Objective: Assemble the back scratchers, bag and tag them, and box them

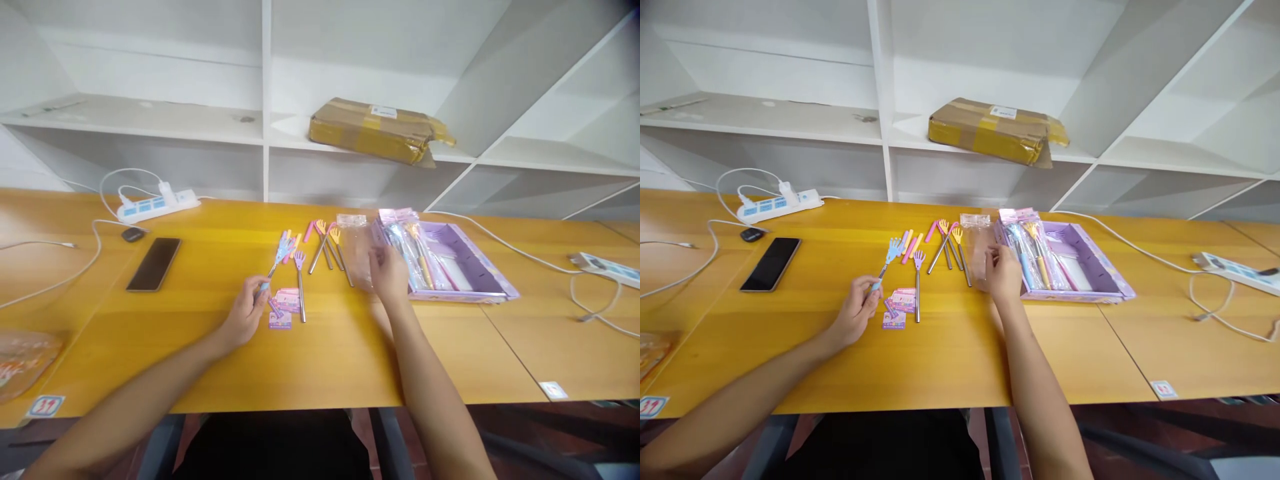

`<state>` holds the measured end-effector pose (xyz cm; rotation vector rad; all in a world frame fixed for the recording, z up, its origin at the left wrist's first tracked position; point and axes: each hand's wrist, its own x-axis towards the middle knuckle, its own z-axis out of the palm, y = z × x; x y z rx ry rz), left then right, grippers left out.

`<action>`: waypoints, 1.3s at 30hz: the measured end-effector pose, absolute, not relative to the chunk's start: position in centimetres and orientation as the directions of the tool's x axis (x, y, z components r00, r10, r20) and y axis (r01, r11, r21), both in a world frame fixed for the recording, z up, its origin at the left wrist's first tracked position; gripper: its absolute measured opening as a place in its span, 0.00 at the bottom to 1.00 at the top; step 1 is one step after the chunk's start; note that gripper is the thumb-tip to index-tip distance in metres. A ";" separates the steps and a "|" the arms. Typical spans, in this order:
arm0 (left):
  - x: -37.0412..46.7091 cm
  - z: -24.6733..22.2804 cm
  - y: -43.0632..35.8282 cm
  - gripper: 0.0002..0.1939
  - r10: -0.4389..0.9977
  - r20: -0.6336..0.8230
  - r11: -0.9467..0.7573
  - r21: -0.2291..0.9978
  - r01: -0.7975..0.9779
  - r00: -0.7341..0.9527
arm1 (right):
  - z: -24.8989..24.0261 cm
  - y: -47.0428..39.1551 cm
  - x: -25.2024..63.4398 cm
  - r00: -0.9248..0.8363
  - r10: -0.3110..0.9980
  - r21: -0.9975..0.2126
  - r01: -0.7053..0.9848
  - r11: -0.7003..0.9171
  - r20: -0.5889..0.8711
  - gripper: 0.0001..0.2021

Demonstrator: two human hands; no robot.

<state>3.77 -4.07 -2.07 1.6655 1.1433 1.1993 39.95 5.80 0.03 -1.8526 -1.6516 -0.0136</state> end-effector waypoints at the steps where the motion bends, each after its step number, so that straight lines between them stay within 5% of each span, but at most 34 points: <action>1: 3.8 -1.8 -4.3 0.14 0.949 0.264 -0.302 0.919 0.253 0.173 | 0.2 5.6 39.5 0.179 0.853 -0.495 0.863 0.104 0.491 0.15; 4: 3.8 -1.1 -4.7 0.13 0.950 0.215 -0.281 0.905 0.320 0.228 | 0.6 4.3 37.2 0.062 0.775 -0.542 0.749 0.380 0.629 0.13; 8: 4.0 -1.0 -4.9 0.15 0.952 0.137 -0.204 0.951 0.232 0.275 | 0.6 1.5 33.1 -0.206 0.747 -0.567 0.535 0.626 0.632 0.09; 14: 4.6 -1.1 -4.8 0.18 0.949 0.147 -0.194 0.970 0.149 0.281 | -0.9 -2.3 28.0 -0.555 0.741 -0.814 0.183 0.552 0.377 0.11; 19: 4.4 -1.2 -4.7 0.20 0.919 0.151 -0.240 0.947 0.211 0.365 | -1.6 -2.2 27.1 -0.436 0.872 -0.971 -0.018 0.237 0.221 0.18; 24: 4.5 -1.3 -5.3 0.18 0.865 0.109 -0.240 0.947 0.213 0.490 | -1.5 -1.6 26.9 -0.604 0.797 -0.995 -0.070 -0.067 -0.011 0.25; 30: 4.6 -1.5 -5.2 0.19 0.873 0.115 -0.210 0.966 0.153 0.474 | -1.7 -1.1 26.6 -0.419 0.905 -0.997 -0.067 0.049 0.073 0.22; 35: 3.3 -1.8 -3.3 0.21 0.993 0.064 -0.052 0.991 -0.127 0.097 | -0.7 0.5 29.3 -0.087 0.978 -0.961 -0.222 0.167 0.190 0.17; 39: 2.4 -1.2 -1.8 0.22 0.990 0.035 -0.081 0.932 -0.353 -0.135 | 0.2 0.3 31.4 -0.151 0.938 -0.945 0.058 0.323 0.312 0.18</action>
